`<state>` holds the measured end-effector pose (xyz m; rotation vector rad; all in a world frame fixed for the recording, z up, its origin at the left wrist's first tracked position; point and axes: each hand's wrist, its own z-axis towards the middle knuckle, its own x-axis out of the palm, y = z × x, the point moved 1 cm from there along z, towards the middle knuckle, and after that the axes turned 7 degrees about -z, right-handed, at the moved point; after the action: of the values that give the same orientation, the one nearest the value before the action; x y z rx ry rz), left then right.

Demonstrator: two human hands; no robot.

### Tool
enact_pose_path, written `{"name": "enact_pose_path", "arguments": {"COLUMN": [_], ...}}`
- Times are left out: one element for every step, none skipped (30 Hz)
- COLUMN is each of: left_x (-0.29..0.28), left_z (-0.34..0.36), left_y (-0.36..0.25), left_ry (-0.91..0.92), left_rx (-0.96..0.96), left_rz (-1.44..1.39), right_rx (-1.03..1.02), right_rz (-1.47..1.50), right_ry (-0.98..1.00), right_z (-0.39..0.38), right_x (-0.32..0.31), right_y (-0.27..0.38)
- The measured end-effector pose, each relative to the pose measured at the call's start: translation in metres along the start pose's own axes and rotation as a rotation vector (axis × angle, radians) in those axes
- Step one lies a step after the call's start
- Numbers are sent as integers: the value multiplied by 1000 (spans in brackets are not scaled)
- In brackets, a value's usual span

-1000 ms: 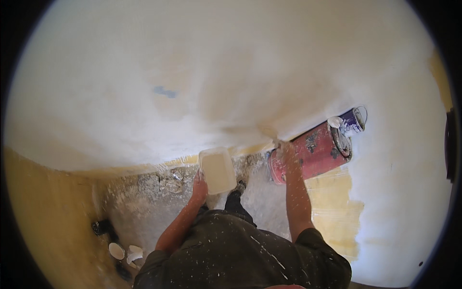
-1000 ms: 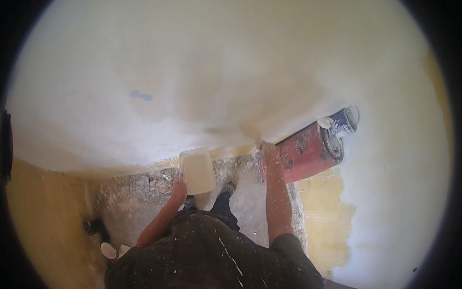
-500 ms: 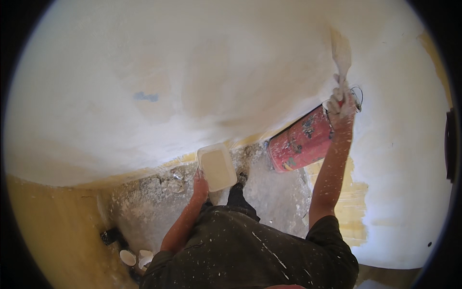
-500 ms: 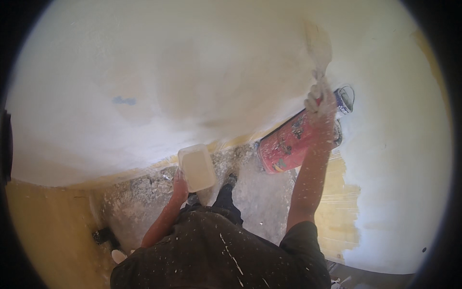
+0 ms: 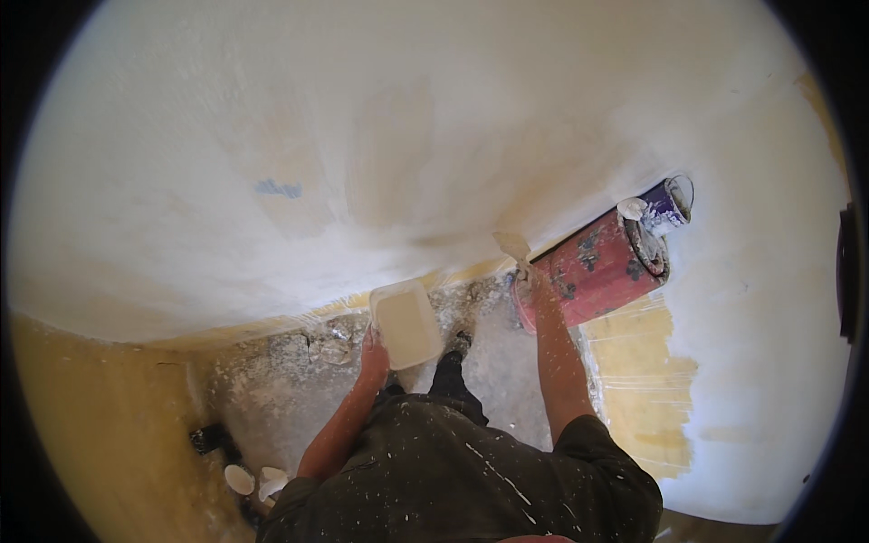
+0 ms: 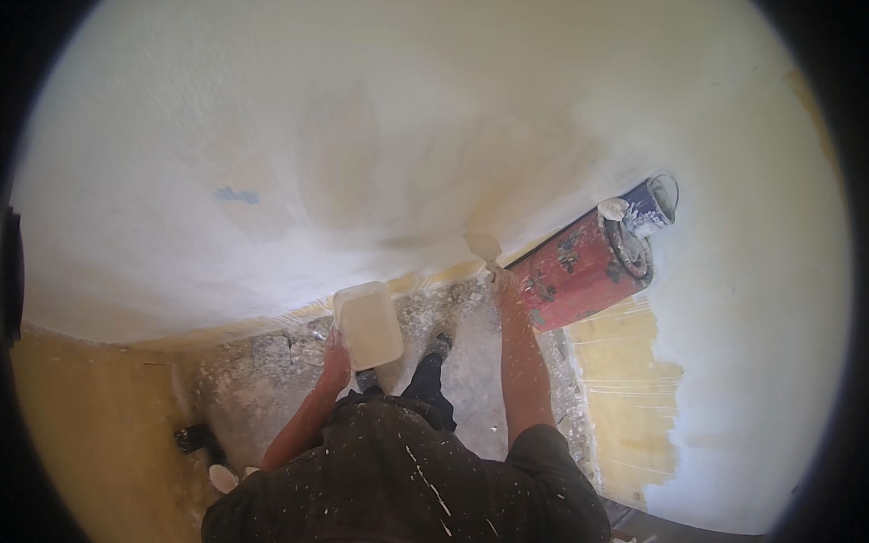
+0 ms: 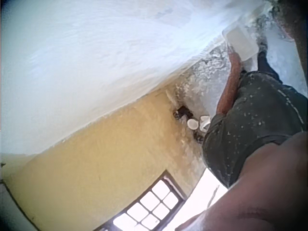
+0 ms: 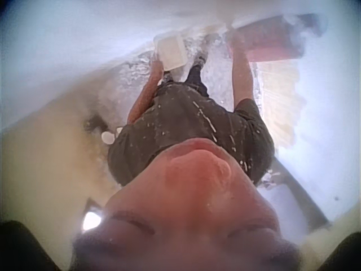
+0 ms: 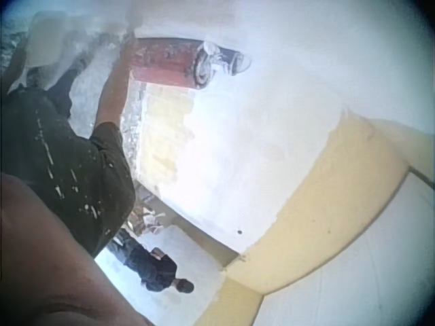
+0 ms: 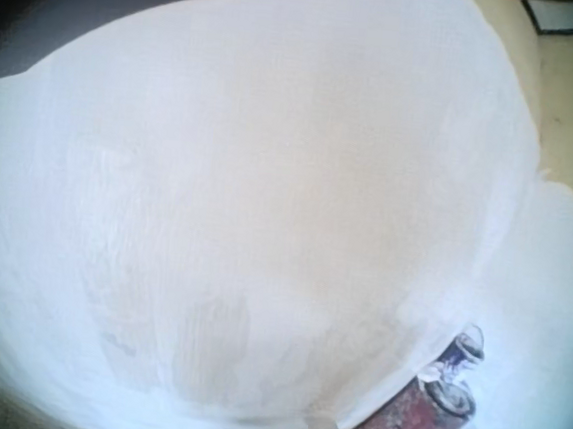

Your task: The person applies white plaster to a yellow wall using a wide brush, dipping the brush into a small white container of plaster and spreading it in vertical strokes.

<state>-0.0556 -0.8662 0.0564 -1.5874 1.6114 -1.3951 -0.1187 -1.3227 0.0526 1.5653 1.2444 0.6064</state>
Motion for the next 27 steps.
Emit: {"name": "enact_pose_path", "arguments": {"left_x": [0,2,2,-2,-8,-10,-7,-8,1,5,8,10,11,20,25,26,24,23,22,20,20,20,22,27,29,31,33], "left_z": [0,-2,-3,-2,3,5,8,10,10,10,10,10,7,2,1,4,7,10,15,22,24,25,22,21,19,16,15], "left_y": [-1,-1,-1,0,3,4,6,8,16,20,22,22,16,5,-3,1,10,18,25,31,37,43,45,43,40,39,40], "left_ry": [-8,-5,-10,-41,-81,-100,-81,-78,-69,-50,-28,-14,8,41,71,79,84,94,92,86,77,69,70,78,84,90,87], "left_rx": [8,11,18,1,-9,-28,-28,-20,-12,-10,-14,-13,-10,-8,-1,16,34,55,34,15,-8,-31,-47,-58,-50,-41,-32], "left_rz": [25,47,75,66,54,39,28,19,4,-7,-15,-27,5,34,64,79,94,107,28,-50,-131,-211,-243,-234,-169,-104,-52], "right_rx": [-238,-454,-848,-865,-890,-821,-743,-806,-870,-855,-831,-740,-628,-502,-572,-642,-714,-711,-708,-706,-675,-638,-699,-768,-794,-745,-695], "right_rz": [-337,-682,-1074,-1207,-1336,-1392,-1453,-1401,-1353,-1178,-1002,-543,-87,354,412,470,529,529,534,543,538,531,-112,-501,-695,-744,-792], "right_ry": [-45,-181,-435,-475,-510,-531,-559,-594,-633,-609,-585,-473,-349,-225,-241,-254,-264,-277,-293,-304,-274,-247,-437,-551,-597,-586,-568], "right_z": [7,8,6,9,8,-2,-20,-41,-68,-95,-119,-141,-160,-171,-174,-175,-175,-171,-159,-140,-121,-101,-87,-72,-56,-40,-26], "right_x": [-9,-20,-23,-23,-19,-27,-40,-38,-46,-51,-55,-54,-46,-42,-38,-33,-32,-33,-37,-39,-44,-49,-57,-63,-63,-62,-61], "right_y": [0,1,13,43,90,126,160,203,239,263,282,304,323,331,333,335,337,334,319,303,284,259,231,198,167,131,93]}}
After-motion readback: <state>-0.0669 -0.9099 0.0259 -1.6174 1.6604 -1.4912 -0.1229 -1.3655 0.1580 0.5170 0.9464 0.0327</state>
